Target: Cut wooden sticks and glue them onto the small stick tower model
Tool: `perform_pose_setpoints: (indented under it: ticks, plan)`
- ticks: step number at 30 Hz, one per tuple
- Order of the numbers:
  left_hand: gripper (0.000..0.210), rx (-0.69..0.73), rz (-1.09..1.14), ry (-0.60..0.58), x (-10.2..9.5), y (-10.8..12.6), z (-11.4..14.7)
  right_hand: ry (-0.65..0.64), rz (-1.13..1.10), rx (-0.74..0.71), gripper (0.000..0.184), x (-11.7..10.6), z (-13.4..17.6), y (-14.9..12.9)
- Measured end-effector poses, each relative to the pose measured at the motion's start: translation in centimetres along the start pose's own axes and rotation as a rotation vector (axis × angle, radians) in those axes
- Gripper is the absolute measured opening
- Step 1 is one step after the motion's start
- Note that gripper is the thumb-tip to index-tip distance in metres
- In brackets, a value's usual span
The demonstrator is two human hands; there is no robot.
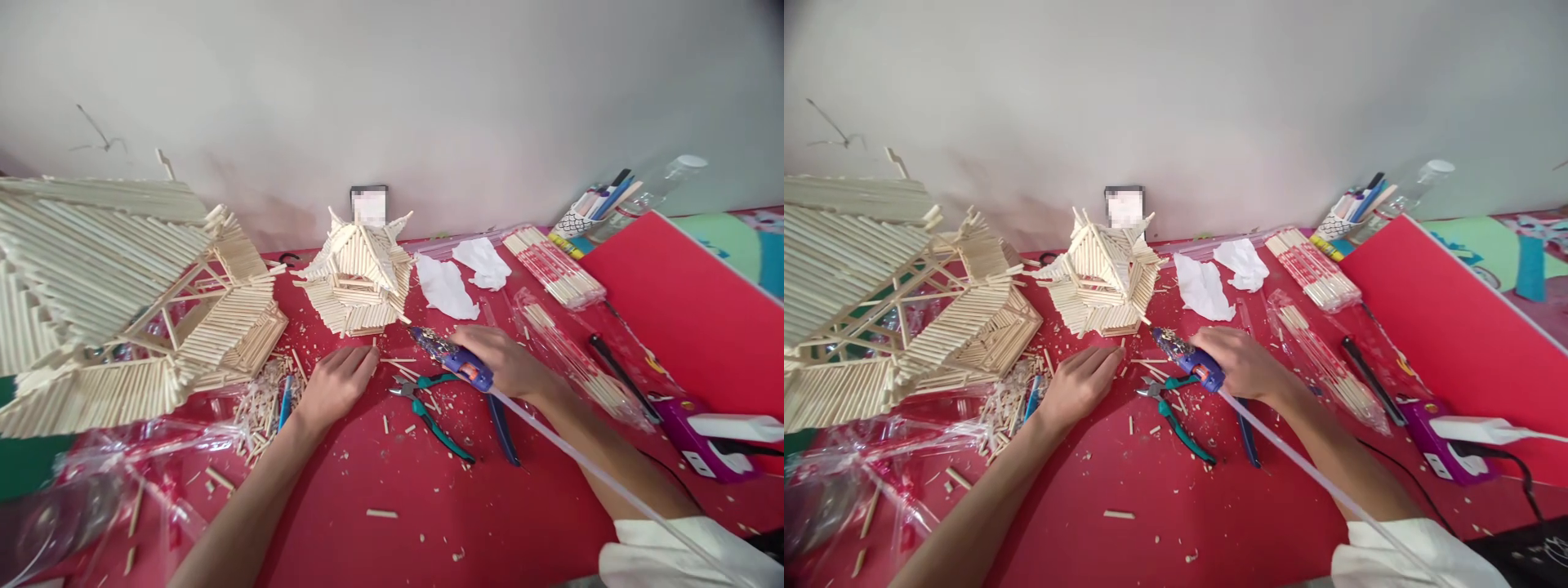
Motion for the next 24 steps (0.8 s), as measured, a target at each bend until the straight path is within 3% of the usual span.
perform_pose_setpoints:
  ticks: [7, 14, 24]
  plan:
    - [0.016, -0.015, -0.020, -0.004, -0.1, -0.1, -0.2, -0.058, 0.211, -0.154, 0.015, 2.0, -2.9, -0.8]
    - [0.014, -0.035, -0.014, -0.011, 0.1, -0.3, -0.2, 0.036, 0.330, -0.211, 0.025, 2.6, -3.6, -1.1]
    - [0.018, -0.056, -0.010, -0.047, 0.5, -0.7, -0.3, 0.009, 0.407, -0.173, 0.022, 3.0, -3.3, -0.3]
Point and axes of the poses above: each hand's wrist, its own z-axis away from the middle knuckle, its own x-axis out of the palm, y = z × x, the point moved 10 cm from there along -z, towards the middle knuckle, and after that the axes turned 5 degrees about -x, right-handed, at the moved point
